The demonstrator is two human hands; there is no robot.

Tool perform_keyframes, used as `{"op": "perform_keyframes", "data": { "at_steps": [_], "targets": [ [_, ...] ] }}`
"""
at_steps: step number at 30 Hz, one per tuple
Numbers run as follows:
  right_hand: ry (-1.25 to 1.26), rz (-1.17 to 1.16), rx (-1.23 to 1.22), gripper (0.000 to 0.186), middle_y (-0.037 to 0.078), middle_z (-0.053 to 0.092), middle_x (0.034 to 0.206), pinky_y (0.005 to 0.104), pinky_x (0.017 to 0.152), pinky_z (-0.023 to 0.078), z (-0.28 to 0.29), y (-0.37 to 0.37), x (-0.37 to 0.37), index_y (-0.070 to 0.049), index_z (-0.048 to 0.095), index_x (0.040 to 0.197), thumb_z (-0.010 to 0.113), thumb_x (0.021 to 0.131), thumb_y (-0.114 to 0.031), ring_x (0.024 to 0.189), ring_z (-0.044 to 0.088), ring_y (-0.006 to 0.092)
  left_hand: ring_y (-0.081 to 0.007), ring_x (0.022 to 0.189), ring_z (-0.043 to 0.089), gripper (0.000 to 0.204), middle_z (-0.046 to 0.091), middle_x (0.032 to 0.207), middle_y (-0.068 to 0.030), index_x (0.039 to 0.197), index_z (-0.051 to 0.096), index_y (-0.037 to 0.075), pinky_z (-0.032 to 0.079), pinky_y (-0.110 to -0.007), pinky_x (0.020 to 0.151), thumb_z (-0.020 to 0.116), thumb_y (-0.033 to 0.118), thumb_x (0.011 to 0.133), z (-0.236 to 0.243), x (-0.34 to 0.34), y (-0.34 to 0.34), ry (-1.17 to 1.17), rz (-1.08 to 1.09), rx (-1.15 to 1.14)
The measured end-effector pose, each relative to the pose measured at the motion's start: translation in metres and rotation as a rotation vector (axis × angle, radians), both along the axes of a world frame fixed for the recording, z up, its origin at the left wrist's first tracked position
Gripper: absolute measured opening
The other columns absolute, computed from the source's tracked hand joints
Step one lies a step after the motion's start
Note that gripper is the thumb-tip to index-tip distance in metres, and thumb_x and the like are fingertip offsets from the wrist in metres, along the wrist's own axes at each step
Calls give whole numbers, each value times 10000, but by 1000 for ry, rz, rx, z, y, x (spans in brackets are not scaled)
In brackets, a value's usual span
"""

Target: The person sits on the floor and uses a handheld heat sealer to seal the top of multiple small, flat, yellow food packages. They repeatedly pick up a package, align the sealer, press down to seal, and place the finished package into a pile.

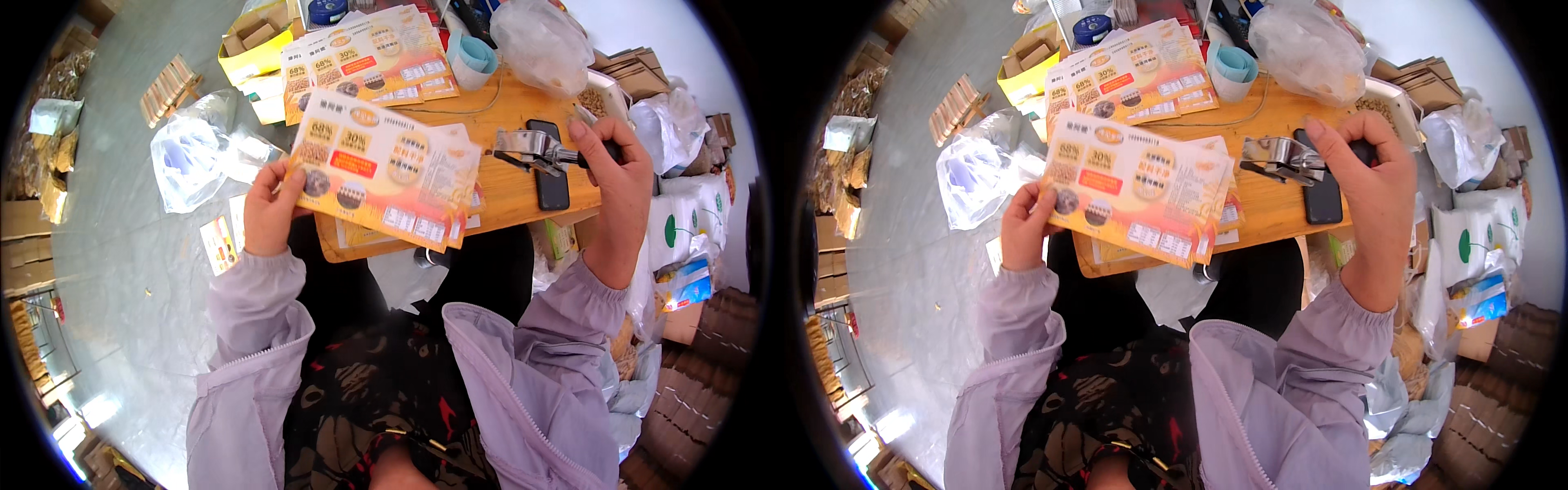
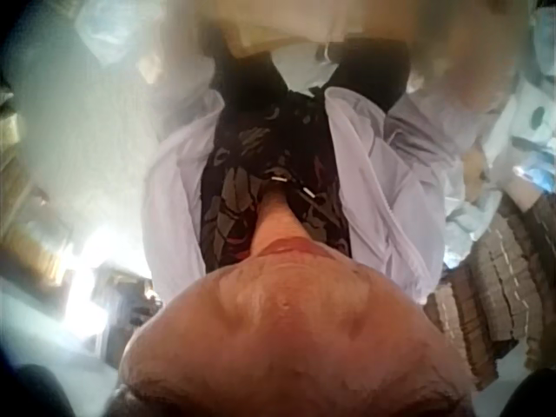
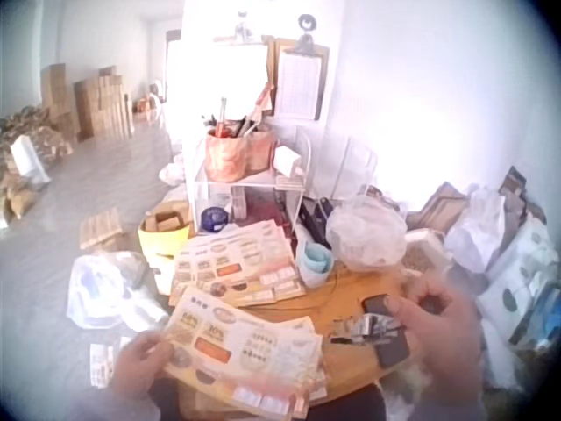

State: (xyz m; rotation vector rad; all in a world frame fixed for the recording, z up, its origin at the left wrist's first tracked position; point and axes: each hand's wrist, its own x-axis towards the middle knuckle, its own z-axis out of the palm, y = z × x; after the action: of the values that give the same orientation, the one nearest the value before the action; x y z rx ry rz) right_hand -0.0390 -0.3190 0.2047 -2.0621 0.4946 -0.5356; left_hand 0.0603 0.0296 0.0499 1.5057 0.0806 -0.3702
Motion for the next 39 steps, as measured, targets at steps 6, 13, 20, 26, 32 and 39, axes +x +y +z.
{"op": "perform_keyframes", "data": {
  "at_steps": [6, 13, 20, 26, 32, 39],
  "targets": [
    [-21, -35, -34, 295, -112, 453, 689, 182, 542, 245, -3, -4, -2, -81, 574, 756, 835, 841, -189, 622, 351, -9, -78, 743, 626, 202, 674, 1016, -30, 1133, 616, 32, 524, -208, 653, 666, 156, 982, -38, -32, 10, -294, 5, 108],
    [-15, -21, -77, 296, -101, 445, 716, 186, 537, 249, -1, -8, -13, -92, 566, 796, 848, 821, -181, 636, 351, -1, -46, 697, 552, 207, 656, 960, -17, 1145, 612, 28, 400, -196, 531, 662, 123, 967, 1, 9, 2, 33, 136, -205],
    [-45, -17, -120, 293, -86, 454, 736, 188, 549, 304, 2, -2, -11, -84, 565, 802, 845, 822, -169, 646, 382, 16, -145, 873, 658, 356, 661, 1120, -77, 1259, 561, -14, 559, -219, 735, 669, 155, 965, 3, 129, -54, -65, 193, -312],
    [-22, -14, -121, 284, -52, 463, 743, 197, 581, 352, -1, 8, -10, -58, 560, 797, 833, 817, -135, 681, 425, 40, -223, 1060, 619, 593, 561, 1298, -140, 1405, 501, 8, 547, -307, 849, 738, 213, 902, -21, 93, -40, -425, 182, 236],
    [-64, 70, -149, 274, -35, 495, 755, 216, 594, 373, -9, 18, 3, -39, 580, 805, 835, 805, -139, 683, 450, 53, -203, 894, 500, 599, 547, 1112, -112, 1401, 521, 49, 475, -330, 788, 735, 125, 847, -41, -21, -8, -482, -109, 550],
    [-80, 140, -221, 239, 28, 545, 807, 279, 630, 413, -25, 41, 28, -19, 610, 797, 817, 780, -137, 690, 494, 130, -348, 1098, 515, 550, 510, 1188, -175, 1364, 556, 36, 416, -433, 995, 734, 138, 854, -19, -69, -17, -746, -31, 862]
  ]
}}
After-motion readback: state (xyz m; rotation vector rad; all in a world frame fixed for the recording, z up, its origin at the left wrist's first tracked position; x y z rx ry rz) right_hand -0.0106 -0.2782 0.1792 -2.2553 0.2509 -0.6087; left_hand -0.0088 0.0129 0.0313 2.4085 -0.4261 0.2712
